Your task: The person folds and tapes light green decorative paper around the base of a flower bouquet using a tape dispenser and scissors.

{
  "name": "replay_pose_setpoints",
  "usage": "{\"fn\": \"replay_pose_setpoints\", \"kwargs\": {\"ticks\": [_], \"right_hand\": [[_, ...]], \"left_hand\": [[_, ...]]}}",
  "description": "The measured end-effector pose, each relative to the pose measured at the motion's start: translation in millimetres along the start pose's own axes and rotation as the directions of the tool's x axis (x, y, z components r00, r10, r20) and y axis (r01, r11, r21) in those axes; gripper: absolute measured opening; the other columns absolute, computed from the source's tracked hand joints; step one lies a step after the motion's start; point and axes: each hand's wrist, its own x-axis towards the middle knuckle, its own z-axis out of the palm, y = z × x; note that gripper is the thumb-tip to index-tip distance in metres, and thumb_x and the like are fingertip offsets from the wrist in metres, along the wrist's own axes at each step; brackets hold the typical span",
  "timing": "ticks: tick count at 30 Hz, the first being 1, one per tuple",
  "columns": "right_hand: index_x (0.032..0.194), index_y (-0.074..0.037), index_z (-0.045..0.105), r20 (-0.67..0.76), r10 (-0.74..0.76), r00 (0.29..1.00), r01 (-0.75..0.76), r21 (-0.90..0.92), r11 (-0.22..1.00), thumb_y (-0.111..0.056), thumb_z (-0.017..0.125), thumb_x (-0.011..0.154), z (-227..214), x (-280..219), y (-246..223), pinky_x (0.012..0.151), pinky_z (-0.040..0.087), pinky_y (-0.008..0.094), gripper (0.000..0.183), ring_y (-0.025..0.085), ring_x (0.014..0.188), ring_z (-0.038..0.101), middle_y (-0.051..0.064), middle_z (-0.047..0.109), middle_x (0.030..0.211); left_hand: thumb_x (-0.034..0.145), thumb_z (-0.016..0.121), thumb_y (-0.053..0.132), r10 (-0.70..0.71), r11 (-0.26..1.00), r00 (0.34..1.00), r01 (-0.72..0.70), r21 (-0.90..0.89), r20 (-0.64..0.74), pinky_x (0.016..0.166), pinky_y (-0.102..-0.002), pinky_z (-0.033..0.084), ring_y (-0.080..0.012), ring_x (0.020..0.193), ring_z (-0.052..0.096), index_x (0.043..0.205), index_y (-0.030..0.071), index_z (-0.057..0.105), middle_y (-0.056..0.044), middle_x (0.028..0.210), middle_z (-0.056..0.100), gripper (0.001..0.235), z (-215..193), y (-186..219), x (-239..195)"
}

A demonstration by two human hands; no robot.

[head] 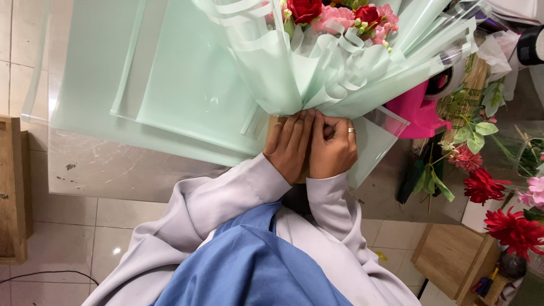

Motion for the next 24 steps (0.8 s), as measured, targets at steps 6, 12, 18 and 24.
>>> {"fn": "replay_pose_setpoints", "kwargs": {"ticks": [6,12,18,24], "right_hand": [[0.096,-0.016,0.075,0.085,-0.035,0.996,0.02,0.172,0.985,-0.028,0.079,0.103,-4,0,8,0.07,0.055,0.042,0.015,0.032,0.08,0.07,0.005,0.062,0.08],[0.103,-0.024,0.085,0.023,-0.05,0.998,0.041,0.283,0.958,-0.02,0.085,0.097,-2,-11,20,0.076,0.058,0.033,0.007,0.022,0.08,0.071,-0.001,0.06,0.079],[0.106,-0.027,0.087,-0.016,-0.061,0.998,0.063,0.301,0.952,-0.019,0.089,0.094,0,-14,21,0.075,0.058,0.032,0.016,0.021,0.076,0.071,0.0,0.061,0.077],[0.108,-0.02,0.086,-0.108,-0.117,0.987,0.149,0.37,0.917,-0.013,0.091,0.092,-12,-2,10,0.071,0.058,0.029,0.018,0.014,0.063,0.063,-0.003,0.06,0.074]], "left_hand": [[0.111,0.043,0.014,0.007,0.992,0.999,-0.012,0.127,0.038,0.116,-0.042,0.033,-0.0324,0.13,0.058,0.146,0.002,0.057,-0.016,0.126,0.063,0.04,10,2,5],[0.104,0.046,0.01,0.082,0.995,0.99,-0.076,0.057,-0.115,0.097,-0.044,0.045,-0.0339,0.094,0.061,0.125,-0.005,0.067,-0.017,0.099,0.059,0.034,7,-9,19],[0.106,0.048,0.012,0.063,0.995,0.987,-0.052,0.082,-0.146,0.102,-0.04,0.039,-0.0297,0.098,0.063,0.126,-0.001,0.07,-0.013,0.098,0.06,0.032,12,-8,15],[0.106,0.041,0.01,0.037,0.998,0.995,-0.033,0.045,-0.097,0.098,-0.039,0.044,-0.0313,0.103,0.063,0.134,-0.004,0.065,-0.013,0.104,0.06,0.039,13,-7,13]]}}
